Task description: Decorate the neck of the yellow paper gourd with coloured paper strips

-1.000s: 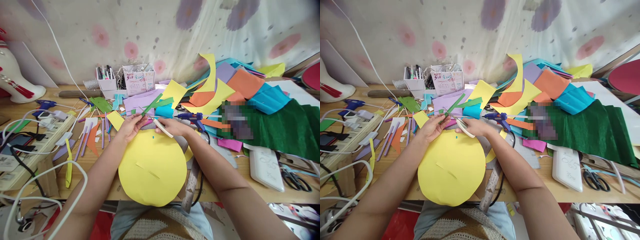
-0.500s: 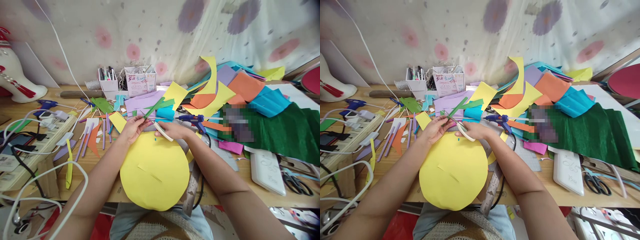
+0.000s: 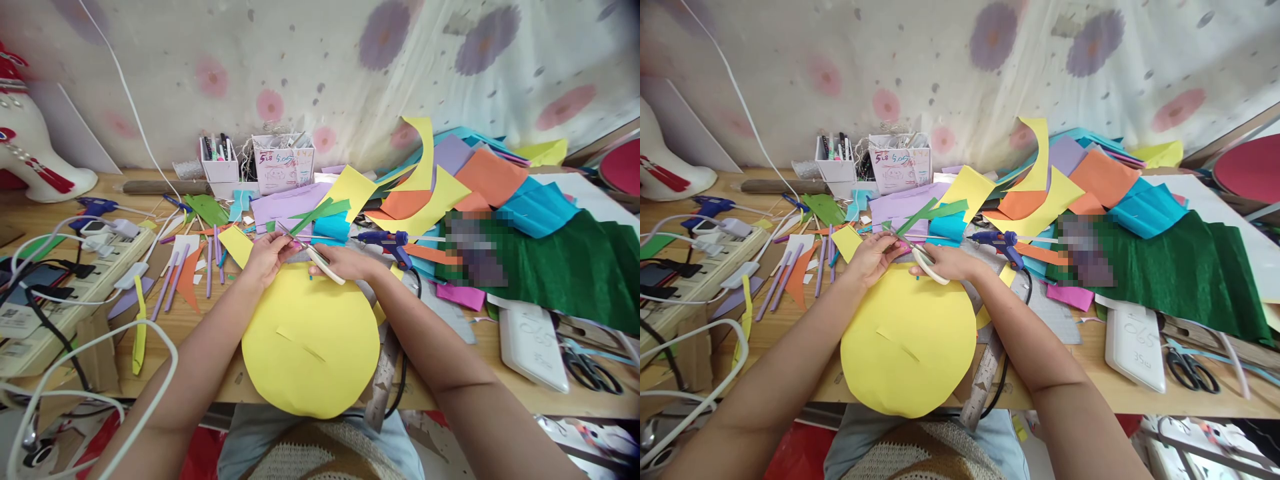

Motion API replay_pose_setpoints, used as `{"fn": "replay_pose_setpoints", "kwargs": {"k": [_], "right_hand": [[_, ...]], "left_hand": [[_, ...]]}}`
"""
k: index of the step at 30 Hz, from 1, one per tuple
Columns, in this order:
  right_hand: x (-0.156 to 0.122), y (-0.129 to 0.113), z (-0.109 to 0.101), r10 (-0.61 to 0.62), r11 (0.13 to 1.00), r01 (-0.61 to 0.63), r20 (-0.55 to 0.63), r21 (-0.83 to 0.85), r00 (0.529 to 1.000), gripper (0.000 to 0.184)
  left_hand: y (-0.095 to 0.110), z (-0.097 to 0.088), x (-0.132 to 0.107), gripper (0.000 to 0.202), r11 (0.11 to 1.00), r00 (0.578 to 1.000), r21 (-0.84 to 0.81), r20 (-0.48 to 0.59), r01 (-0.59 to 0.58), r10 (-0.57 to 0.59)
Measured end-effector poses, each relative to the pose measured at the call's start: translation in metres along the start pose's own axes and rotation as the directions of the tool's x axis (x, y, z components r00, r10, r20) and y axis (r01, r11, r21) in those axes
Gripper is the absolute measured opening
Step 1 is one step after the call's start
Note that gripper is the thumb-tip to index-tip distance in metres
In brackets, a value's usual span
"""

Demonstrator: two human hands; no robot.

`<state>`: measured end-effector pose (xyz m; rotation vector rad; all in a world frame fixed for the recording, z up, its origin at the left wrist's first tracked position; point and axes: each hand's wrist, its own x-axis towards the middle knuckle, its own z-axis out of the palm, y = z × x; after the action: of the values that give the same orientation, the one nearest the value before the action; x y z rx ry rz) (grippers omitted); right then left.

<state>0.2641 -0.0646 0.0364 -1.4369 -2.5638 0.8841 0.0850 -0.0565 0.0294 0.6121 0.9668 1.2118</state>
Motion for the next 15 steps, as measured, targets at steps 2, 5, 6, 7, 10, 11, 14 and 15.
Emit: {"fn": "replay_pose_setpoints", "kwargs": {"k": [2, 5, 6, 7, 10, 11, 14, 15], "right_hand": [[0.0004, 0.0005, 0.0006, -0.004, 1.000, 0.004, 0.000, 0.008, 1.000, 0.049], [0.0007, 0.0007, 0.0010, 0.001, 1.000, -0.001, -0.009, 0.028, 1.000, 0.049], [0.0008, 0.0008, 0.0011, 0.004, 0.999, -0.004, -0.016, 0.035, 1.000, 0.049], [0.0008, 0.0008, 0.0010, 0.006, 0.999, -0.005, -0.022, 0.040, 1.000, 0.048], [0.0011, 0.0008, 0.0009, -0.004, 0.999, 0.006, -0.036, 0.047, 0.999, 0.047], [0.0013, 0.0009, 0.0009, -0.009, 0.999, 0.011, -0.039, 0.049, 0.999, 0.047], [0.0018, 0.0017, 0.0011, -0.016, 0.999, 0.019, -0.048, 0.050, 0.999, 0.048], [0.0019, 0.0021, 0.0012, -0.018, 0.998, 0.021, -0.049, 0.051, 0.999, 0.048]], "left_hand": [[0.0002, 0.0006, 0.0004, 0.014, 1.000, 1.000, 0.000, -0.011, 0.000, 0.000], [0.0010, 0.0013, 0.0003, 0.014, 1.000, 0.999, -0.006, -0.032, 0.007, -0.008], [0.0012, 0.0015, 0.0000, 0.014, 1.000, 0.999, -0.009, -0.037, 0.009, -0.009], [0.0014, 0.0017, -0.0005, 0.015, 1.000, 0.999, -0.011, -0.039, 0.012, -0.012], [0.0017, 0.0019, -0.0021, 0.016, 1.000, 1.000, -0.014, -0.022, 0.020, -0.020], [0.0016, 0.0017, -0.0024, 0.016, 1.000, 1.000, -0.015, -0.014, 0.022, -0.022], [0.0010, 0.0011, -0.0024, 0.016, 0.999, 1.000, -0.022, 0.003, 0.023, -0.023], [0.0009, 0.0009, -0.0022, 0.016, 0.999, 1.000, -0.026, 0.004, 0.024, -0.024]]}}
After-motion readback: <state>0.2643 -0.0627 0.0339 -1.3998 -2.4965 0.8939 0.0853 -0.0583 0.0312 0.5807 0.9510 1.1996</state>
